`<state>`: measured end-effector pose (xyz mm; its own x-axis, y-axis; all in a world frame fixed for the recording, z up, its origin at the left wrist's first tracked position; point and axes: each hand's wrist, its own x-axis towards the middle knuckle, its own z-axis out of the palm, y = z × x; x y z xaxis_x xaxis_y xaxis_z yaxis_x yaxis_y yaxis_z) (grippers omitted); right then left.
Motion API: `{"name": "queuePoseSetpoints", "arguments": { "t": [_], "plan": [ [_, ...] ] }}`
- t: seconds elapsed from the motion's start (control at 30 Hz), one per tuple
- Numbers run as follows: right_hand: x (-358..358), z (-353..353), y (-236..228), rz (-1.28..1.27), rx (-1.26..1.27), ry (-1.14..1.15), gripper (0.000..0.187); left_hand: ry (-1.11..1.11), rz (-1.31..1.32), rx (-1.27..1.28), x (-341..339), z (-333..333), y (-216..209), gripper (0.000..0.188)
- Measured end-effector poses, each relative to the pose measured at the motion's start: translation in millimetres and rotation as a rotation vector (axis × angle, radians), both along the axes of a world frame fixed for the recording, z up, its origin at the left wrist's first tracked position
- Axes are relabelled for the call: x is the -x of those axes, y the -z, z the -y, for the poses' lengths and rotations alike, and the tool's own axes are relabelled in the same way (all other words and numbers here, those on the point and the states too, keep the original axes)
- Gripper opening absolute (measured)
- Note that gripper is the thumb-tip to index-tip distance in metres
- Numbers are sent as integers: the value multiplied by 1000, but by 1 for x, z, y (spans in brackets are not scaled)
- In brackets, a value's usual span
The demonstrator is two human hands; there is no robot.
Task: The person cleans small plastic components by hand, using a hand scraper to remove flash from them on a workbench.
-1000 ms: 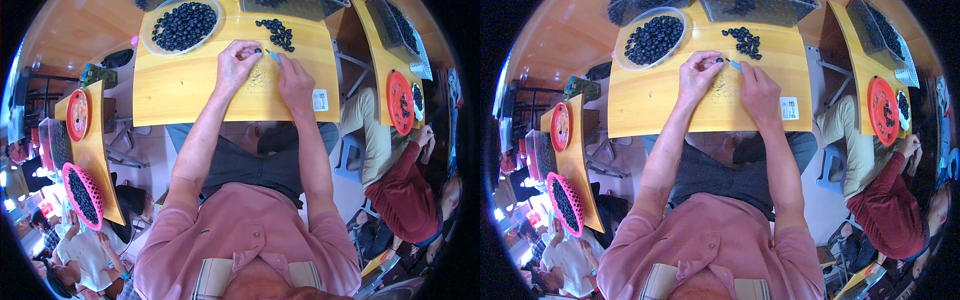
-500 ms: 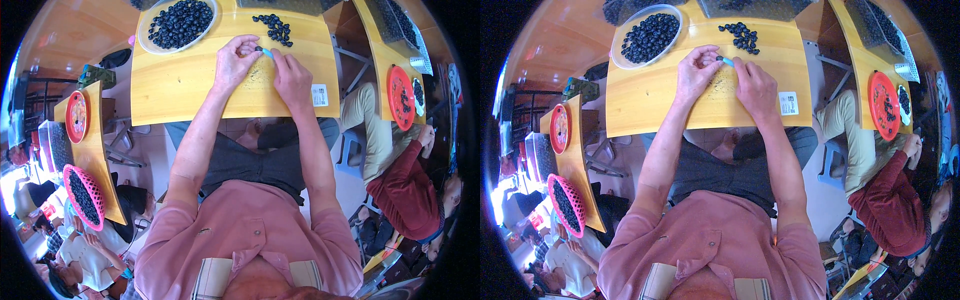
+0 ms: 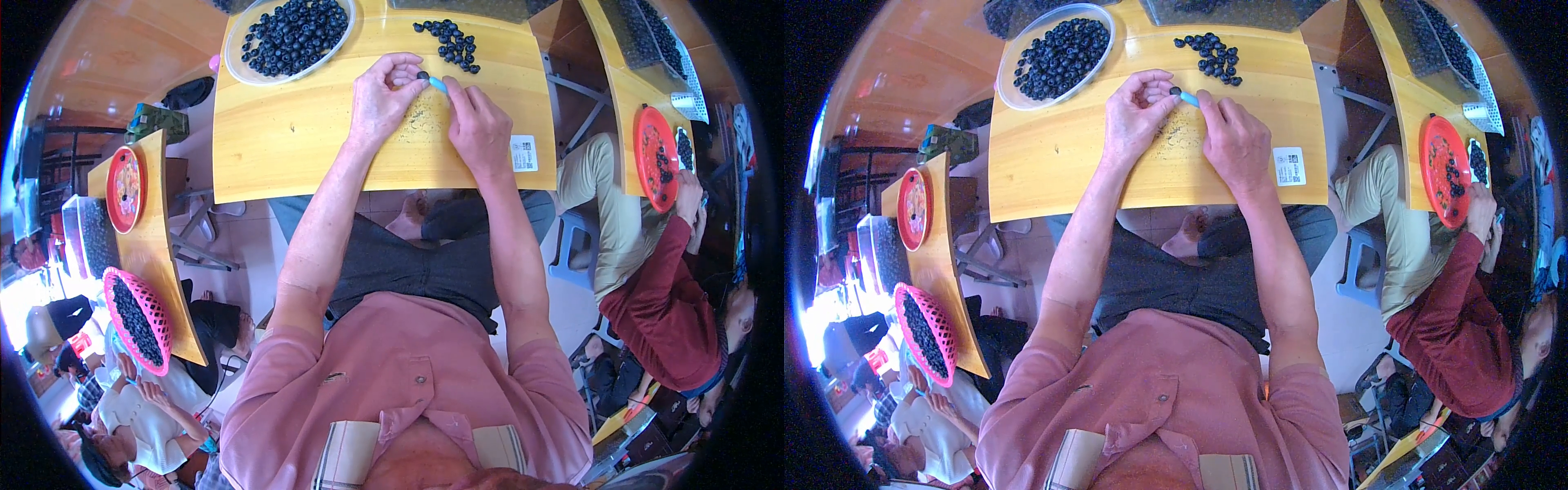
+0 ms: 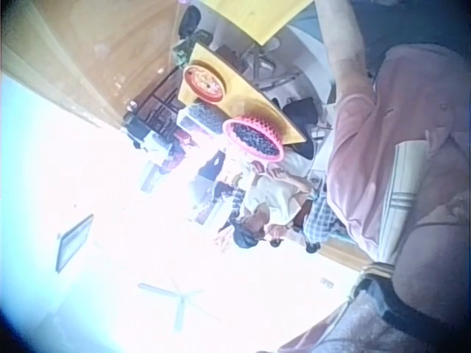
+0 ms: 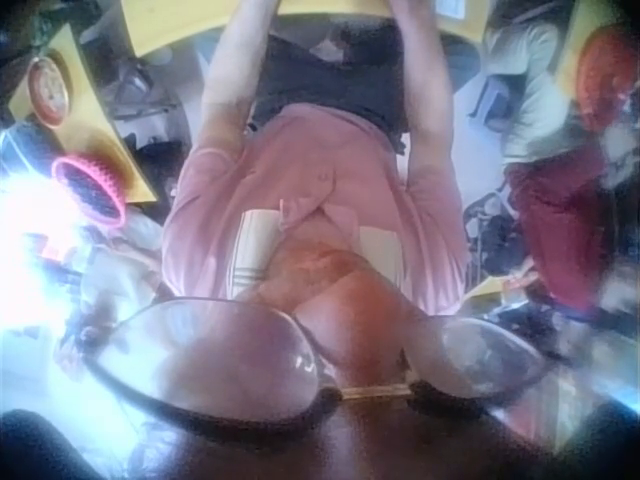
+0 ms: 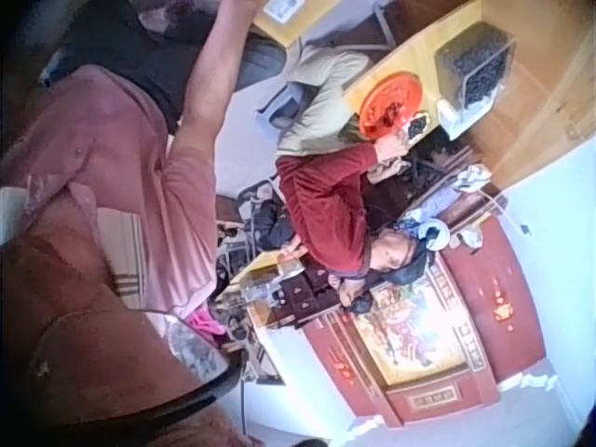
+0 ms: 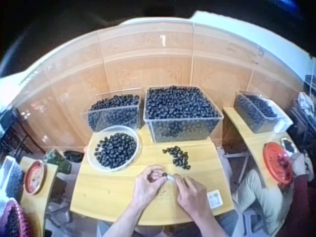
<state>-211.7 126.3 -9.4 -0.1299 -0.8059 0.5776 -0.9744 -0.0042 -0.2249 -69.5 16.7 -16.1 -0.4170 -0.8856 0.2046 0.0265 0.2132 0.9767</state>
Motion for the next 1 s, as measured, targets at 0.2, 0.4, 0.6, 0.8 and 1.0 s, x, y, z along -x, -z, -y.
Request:
{"name": "queuePoseSetpoints", "arguments": {
  "t": [0.2, 0.4, 0.6, 0.8, 1.0],
  "plan": [
    [0, 1, -1, 4, 13, -10, 39, 12, -19, -17, 0, 2, 4, 32],
    [3, 4, 3, -15, -29, 59, 40, 31, -87, -102, -1, 1, 3, 31],
    [4, 0, 3, -43, 75, 16, 40, -10, -62, -75, 0, -1, -3, 34],
    [0, -2, -1, -41, 48, -6, 42, -17, -24, -4, -1, 0, 2, 35],
    [-1, -2, -1, -30, 33, -2, 43, -9, -15, -13, -1, -1, 1, 33]
  ]
}}
